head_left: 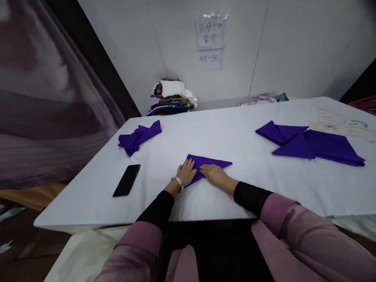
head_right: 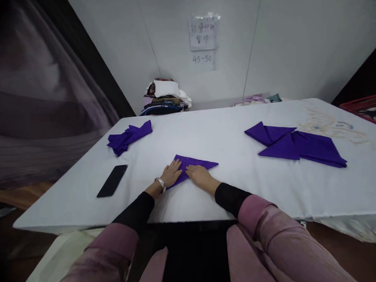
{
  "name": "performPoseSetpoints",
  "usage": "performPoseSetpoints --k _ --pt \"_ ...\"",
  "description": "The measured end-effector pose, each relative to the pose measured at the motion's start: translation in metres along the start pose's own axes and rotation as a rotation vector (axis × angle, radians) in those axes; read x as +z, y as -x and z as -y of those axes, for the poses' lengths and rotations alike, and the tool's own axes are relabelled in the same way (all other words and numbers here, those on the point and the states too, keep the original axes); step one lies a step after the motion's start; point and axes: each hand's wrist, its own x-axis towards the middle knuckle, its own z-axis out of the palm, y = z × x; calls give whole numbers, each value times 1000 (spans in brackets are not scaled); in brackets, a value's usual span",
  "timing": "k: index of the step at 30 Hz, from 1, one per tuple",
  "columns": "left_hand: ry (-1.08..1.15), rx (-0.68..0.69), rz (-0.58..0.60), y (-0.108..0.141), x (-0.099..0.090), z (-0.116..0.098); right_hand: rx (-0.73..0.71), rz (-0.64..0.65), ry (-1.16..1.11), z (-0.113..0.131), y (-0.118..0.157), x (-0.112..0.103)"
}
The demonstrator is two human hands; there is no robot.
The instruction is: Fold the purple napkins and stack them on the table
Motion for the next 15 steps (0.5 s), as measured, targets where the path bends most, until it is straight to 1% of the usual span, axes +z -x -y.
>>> performPoseSetpoints --k 3,5,7,9,10,12,15 --pt "6 56 85 10 -9 -1 -96 -12 -44 -30 15 -7" --pt "-8 134 123 21 -9 -5 -158 -2 -62 -56 29 -15" --pt "-25 239 132 33 -5 -11 -149 -10 -52 -80 43 -24" --pt "-42 323 100 42 1 -16 -120 -10 -26 -94 53 -32" --pt "-53 351 74 46 3 -18 -112 -6 -14 -97 56 -35" --pt "-79 396 22 49 6 -18 -115 -8 -2 -94 62 -39" --pt "-105 454 -14 48 4 -14 -147 -31 -30 -69 68 -41"
